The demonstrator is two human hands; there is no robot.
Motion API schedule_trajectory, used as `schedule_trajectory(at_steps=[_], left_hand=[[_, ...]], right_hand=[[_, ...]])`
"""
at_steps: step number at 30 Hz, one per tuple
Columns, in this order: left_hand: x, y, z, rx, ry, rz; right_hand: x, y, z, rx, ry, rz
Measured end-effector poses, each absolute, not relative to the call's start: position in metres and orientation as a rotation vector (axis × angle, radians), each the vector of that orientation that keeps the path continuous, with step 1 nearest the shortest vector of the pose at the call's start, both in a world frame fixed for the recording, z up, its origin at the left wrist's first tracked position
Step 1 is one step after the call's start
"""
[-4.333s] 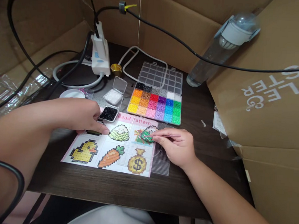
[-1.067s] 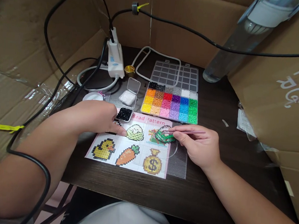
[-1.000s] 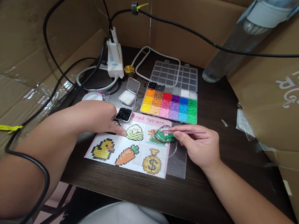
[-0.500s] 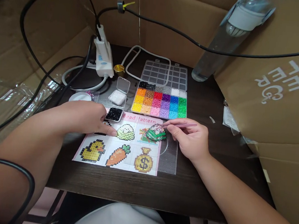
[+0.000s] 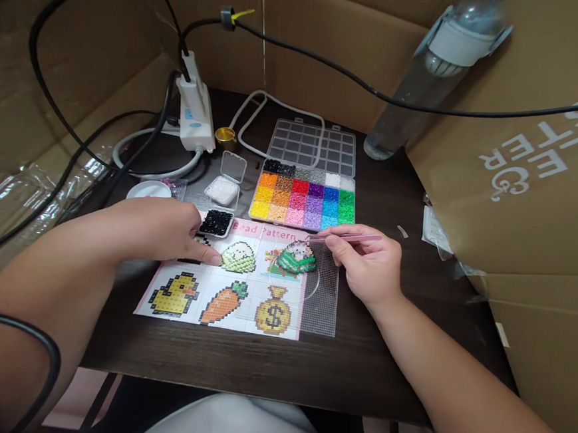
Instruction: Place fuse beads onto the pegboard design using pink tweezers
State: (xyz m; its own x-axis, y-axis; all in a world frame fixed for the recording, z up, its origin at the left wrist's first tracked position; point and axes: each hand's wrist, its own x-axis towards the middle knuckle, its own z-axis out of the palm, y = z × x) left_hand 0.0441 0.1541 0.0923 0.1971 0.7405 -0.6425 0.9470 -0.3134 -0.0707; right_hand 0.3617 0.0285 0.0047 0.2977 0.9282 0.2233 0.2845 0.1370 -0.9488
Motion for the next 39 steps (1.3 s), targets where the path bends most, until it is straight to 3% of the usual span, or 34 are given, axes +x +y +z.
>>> schedule_trajectory(at_steps=[7,15,39], left_hand=[[0.037,0.158,0.083,2.118,1.628,-0.808],[0.033,0.160,0.079,2.096,1.617,-0.805],[0.037,0.159,0.080,2.088,1.608,-0.825]], right_hand=[[0.411,0.070,-0.003,-1.254,-0.896,0.358],[0.426,0.080,-0.009,-1.315,-0.931,0.558],[0.417,0.069,-0.007,-1.509,-1.069,0.353]])
